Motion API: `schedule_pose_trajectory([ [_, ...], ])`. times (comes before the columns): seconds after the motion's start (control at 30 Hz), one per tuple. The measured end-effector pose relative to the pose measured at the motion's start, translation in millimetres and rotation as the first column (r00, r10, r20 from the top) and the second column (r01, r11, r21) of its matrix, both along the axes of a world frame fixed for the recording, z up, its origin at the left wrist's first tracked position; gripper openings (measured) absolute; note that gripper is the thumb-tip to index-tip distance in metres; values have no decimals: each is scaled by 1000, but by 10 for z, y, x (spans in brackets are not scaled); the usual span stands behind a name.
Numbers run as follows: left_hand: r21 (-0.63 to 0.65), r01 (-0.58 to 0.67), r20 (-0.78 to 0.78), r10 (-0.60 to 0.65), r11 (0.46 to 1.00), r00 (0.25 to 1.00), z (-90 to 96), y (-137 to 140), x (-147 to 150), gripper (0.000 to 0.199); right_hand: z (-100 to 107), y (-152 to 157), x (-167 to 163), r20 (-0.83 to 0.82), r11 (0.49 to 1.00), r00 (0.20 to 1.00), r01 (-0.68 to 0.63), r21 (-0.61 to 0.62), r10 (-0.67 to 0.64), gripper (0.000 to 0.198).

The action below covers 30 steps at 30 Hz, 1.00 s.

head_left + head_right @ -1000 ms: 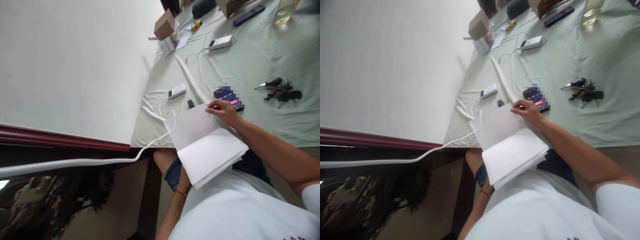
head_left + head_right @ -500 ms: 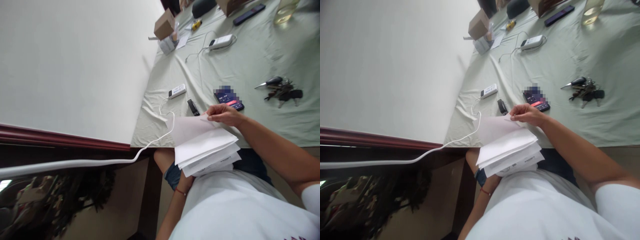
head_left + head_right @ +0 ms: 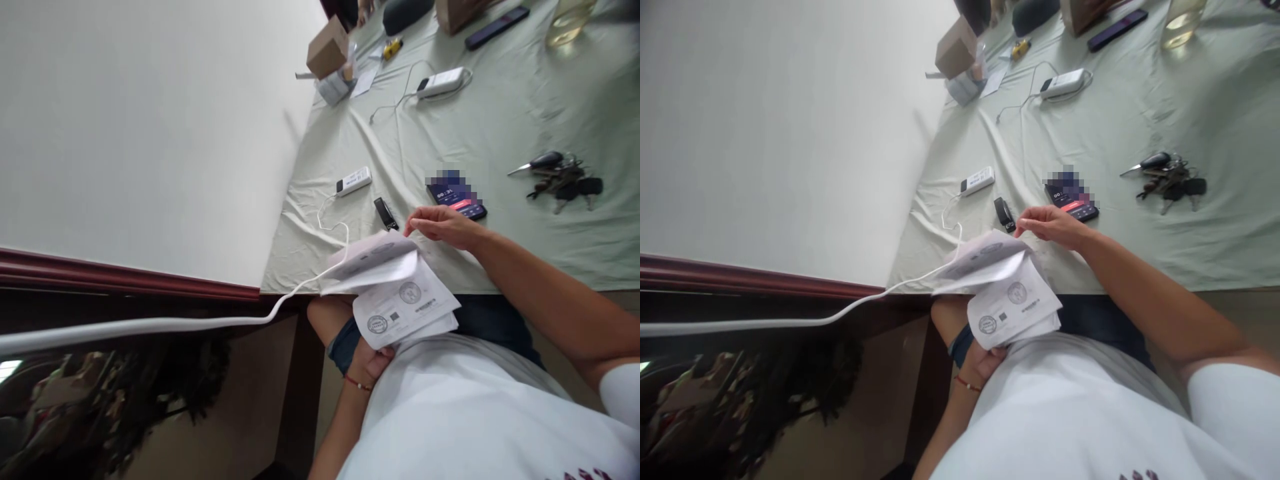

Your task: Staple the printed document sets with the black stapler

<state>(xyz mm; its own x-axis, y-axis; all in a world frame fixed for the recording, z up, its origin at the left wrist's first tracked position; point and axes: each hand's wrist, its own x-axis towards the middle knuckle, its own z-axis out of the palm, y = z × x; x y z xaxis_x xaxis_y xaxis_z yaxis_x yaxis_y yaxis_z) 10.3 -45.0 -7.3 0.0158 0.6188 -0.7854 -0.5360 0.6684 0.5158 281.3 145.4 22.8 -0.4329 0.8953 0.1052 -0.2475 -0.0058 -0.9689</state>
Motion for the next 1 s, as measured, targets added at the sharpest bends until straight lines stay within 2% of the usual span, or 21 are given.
schedule_pose_trajectory([
  [0.13,-178,-58,43,66,982,997,296,49,-61,25,-25,30,-14,-20,990,990,137,-15,-138,40],
  [0.27,-226,-77,40,89,971,995,461,28,-52,24,-48,55,-17,-40,973,972,229,-39,-231,38],
  [0.4,-193,-60,2,61,979,998,444,-29,-18,30,-99,94,-23,-43,947,946,318,-55,-320,33],
  [0.47,-173,-46,-27,42,984,999,412,-61,2,31,-134,111,-30,-6,924,924,382,-25,-382,30],
  [0.67,-118,-47,-125,32,992,992,341,-117,30,34,-152,94,-54,95,785,791,570,243,-604,30],
  [0.73,-128,-37,-132,20,991,991,325,-113,28,34,-142,82,-59,119,767,773,576,283,-624,32],
  [0.83,-124,-10,-136,-7,992,991,302,-106,29,34,-158,82,-68,178,770,765,548,325,-619,34],
  [0.93,-78,3,-151,-14,997,988,281,-121,31,36,-195,98,-75,244,746,721,539,391,-648,37],
  [1.0,-31,12,-161,-17,999,987,276,-140,26,41,-206,106,-74,260,743,709,543,391,-656,42],
])
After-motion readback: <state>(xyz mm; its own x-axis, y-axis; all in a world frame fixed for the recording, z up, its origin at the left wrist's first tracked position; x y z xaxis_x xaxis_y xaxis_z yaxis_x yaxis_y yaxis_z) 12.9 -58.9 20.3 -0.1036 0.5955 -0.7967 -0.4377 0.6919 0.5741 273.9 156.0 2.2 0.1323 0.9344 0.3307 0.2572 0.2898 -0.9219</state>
